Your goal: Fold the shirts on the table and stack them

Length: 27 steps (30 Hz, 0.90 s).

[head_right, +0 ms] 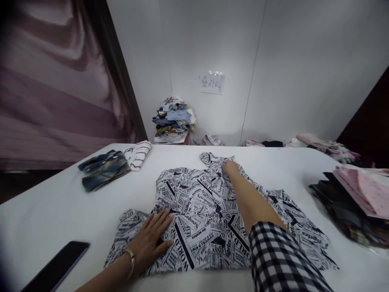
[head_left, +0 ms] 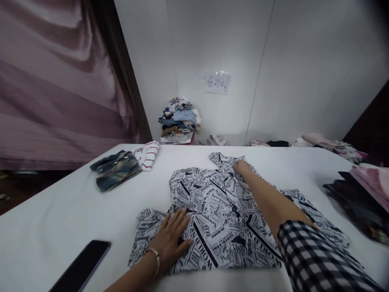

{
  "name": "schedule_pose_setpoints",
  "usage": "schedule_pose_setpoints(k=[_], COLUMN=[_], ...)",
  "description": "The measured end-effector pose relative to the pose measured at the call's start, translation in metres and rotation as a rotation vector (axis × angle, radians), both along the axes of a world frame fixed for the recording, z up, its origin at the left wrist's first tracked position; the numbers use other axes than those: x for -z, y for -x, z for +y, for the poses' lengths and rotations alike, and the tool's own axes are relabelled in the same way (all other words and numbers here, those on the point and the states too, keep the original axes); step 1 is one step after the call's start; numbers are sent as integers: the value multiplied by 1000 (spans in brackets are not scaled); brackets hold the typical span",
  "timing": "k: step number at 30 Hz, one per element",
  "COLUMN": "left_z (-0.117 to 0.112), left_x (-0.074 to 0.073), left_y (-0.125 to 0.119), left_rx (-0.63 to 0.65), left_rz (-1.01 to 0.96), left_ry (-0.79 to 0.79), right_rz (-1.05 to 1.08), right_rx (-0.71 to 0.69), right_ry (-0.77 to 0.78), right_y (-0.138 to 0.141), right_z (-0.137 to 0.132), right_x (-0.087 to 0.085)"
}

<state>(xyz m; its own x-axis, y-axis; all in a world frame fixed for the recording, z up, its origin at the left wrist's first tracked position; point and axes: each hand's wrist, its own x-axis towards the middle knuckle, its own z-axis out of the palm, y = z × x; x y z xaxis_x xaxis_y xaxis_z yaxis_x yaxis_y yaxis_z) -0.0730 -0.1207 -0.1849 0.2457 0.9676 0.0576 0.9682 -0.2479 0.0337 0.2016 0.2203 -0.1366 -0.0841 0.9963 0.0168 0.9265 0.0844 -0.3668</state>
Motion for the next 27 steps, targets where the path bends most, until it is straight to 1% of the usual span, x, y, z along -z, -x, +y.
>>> schedule_pose_setpoints(k=[2, 4, 6, 7, 8, 10, 11, 12, 14, 15, 16, 18, 19, 21, 24, 26, 27], left_z=[0, 0, 1, 1, 1, 2, 2, 3, 3, 4, 4, 5, 6, 6, 2, -6, -10], left_x=[0, -1, -2, -3, -4, -6, -8, -9, -11, -11, -12, -13, -14, -18, -33, -46, -51], left_y=[-1, -1, -2, -3, -4, -6, -7, -8, -11, -12, -13, -14, -14, -14, -19, -29, -37], left_rx=[-3, -7, -12, -14, -15, -19, -20, -22, -29, -32, -35, -44, -47, -47, -56, -42, -11], left_rz=[-7, -20, -35, -43, -52, -74, -86, -97, -112, -115, -114, -111, -112, -124, -166, -218, -252], left_ry=[6, 8, 28, 42, 55, 66, 66, 66, 70, 75, 80, 89, 92, 91, 14, -75, -107], right_rz=[14, 51, 94, 112, 128, 154, 167, 166, 101, 34, -46, -201, -251, -267, -186, -157, -160], right_rx=[-16, -76, -168, -217, -286, -498, -686, -866, -1115, -1192, -1237, -1241, -1213, -1136, -1053, -1019, -1009], right_ry=[-31, -88, -150, -174, -193, -210, -215, -211, -167, -139, -111, -80, -79, -100, -129, -135, -134], right_y=[6, 11, 17, 20, 22, 26, 27, 27, 24, 20, 17, 8, 4, -4, -14, -18, -19], right_z=[1, -2, -16, -28, -44, -90, -117, -146, -204, -229, -250, -281, -290, -300, -307, -311, -314], right_x=[-6, -20, -39, -49, -57, -65, -65, -61, -47, -37, -28, -11, -5, 1, -2, -6, -8])
